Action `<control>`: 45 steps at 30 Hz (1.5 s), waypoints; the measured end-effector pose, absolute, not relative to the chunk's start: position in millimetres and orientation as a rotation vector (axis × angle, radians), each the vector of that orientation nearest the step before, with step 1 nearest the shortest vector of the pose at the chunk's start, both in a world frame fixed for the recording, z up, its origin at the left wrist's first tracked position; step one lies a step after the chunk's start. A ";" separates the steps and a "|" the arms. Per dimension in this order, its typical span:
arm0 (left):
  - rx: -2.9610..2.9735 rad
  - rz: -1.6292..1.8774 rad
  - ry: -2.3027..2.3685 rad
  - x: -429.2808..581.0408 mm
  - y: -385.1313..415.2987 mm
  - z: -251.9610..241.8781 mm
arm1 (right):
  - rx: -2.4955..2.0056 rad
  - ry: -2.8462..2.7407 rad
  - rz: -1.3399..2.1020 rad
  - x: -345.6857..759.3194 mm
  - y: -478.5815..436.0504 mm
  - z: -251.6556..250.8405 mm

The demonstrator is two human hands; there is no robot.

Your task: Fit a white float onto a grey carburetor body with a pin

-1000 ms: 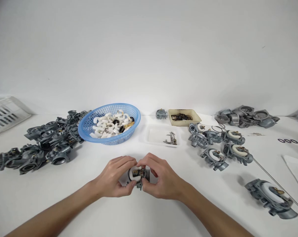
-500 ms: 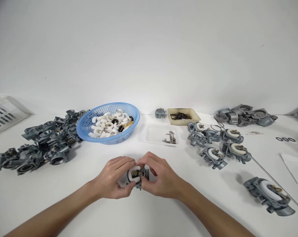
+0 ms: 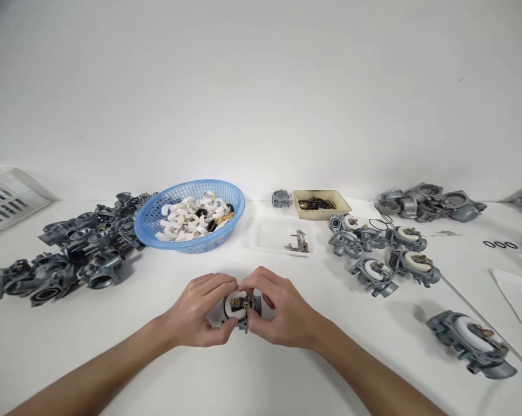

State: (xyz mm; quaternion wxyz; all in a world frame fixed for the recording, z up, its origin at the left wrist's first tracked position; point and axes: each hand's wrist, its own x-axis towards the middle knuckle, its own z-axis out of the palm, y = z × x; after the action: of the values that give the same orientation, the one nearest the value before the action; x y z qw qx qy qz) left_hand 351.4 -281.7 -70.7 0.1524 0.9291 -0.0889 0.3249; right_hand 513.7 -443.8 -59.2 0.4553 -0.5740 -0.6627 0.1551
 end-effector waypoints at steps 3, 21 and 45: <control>2.661 0.909 -0.244 351.5 -281.2 -69.9 | -1.418 -1.637 0.390 513.8 -444.1 -59.8; 2.657 0.862 -0.219 352.5 -281.7 -70.1 | -1.424 -1.625 0.380 514.1 -444.4 -59.9; 2.646 0.851 -0.221 352.0 -283.2 -70.1 | -1.391 -1.646 0.373 514.1 -442.8 -57.5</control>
State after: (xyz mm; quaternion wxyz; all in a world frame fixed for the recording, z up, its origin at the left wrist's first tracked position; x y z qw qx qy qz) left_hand 352.0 -283.2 -70.1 0.1759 0.9342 -0.0781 0.3004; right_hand 514.1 -442.8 -57.5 0.4593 -0.5648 -0.6687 0.1516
